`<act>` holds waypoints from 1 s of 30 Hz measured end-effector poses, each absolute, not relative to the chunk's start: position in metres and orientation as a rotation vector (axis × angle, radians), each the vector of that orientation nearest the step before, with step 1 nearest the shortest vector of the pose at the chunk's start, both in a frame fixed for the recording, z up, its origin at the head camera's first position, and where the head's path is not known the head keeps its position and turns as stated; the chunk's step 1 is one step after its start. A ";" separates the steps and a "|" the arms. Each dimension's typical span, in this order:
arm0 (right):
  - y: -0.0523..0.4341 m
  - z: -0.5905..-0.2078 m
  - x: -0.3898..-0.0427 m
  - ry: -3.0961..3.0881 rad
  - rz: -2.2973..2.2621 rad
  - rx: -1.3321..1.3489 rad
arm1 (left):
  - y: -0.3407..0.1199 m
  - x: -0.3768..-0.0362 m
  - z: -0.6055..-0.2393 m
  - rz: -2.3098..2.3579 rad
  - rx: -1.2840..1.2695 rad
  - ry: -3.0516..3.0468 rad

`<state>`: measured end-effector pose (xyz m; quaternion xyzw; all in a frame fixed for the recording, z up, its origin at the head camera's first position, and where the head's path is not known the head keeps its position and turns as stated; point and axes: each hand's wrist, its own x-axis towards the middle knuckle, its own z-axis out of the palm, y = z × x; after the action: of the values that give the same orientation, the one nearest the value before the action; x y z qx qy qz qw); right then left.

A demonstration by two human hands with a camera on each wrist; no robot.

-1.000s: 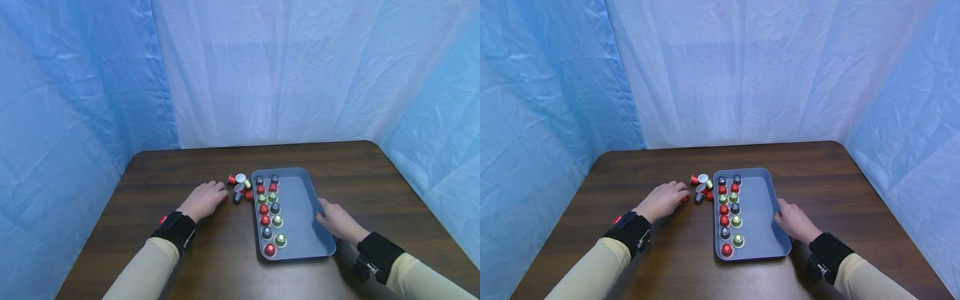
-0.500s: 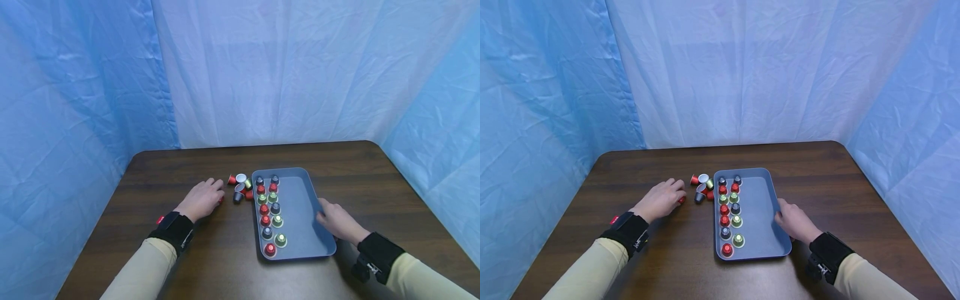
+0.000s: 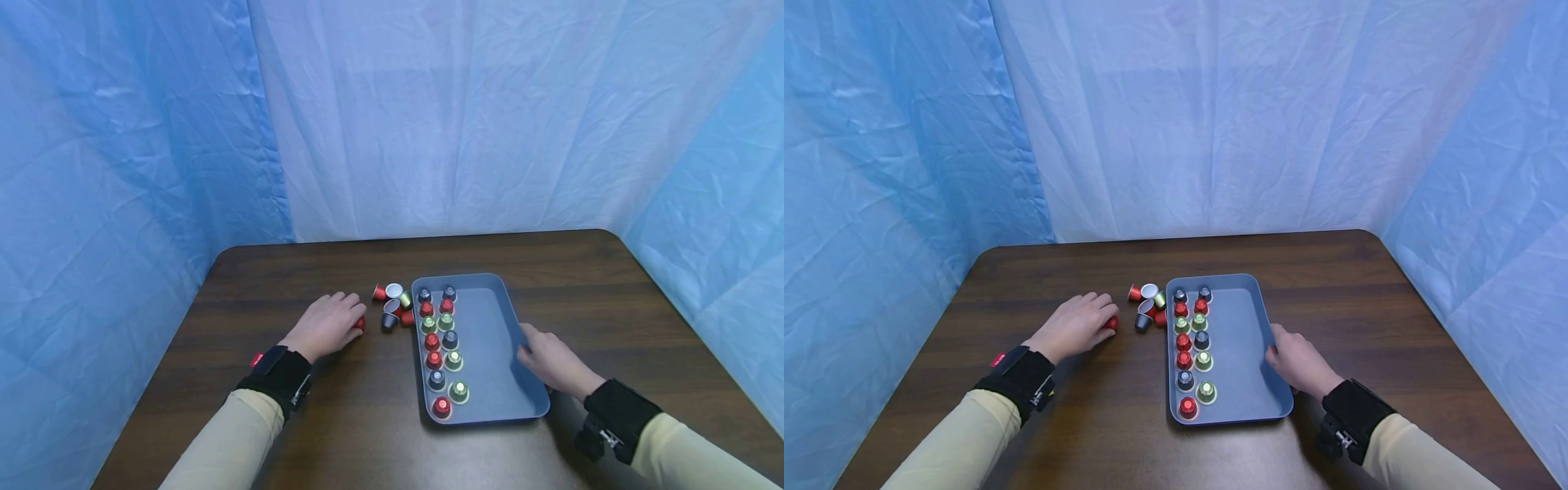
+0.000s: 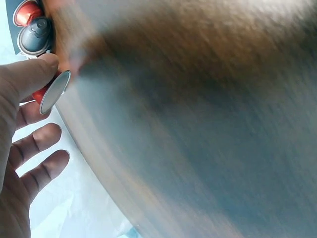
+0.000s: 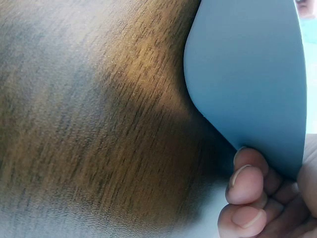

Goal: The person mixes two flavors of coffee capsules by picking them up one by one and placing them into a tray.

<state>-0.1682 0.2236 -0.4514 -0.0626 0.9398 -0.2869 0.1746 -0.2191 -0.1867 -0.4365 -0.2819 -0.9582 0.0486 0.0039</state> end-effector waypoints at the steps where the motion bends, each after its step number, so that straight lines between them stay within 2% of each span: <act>1: 0.224 -0.451 -0.168 2.667 -0.812 -0.182 | -0.186 -0.219 -0.436 0.134 -0.882 -3.001; 16: 0.224 -0.451 -0.170 2.690 -0.797 -0.208 | -0.169 -0.219 -0.418 -0.194 -0.807 -3.016; 30: 0.224 -0.450 -0.170 2.693 -0.795 -0.213 | -0.146 -0.216 -0.400 -0.298 -0.890 -2.913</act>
<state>-0.1703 0.2237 -0.4500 -0.0746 0.9437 -0.2784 0.1622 -0.2164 -0.1464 -0.3999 -0.2907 -0.9510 -0.0973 0.0403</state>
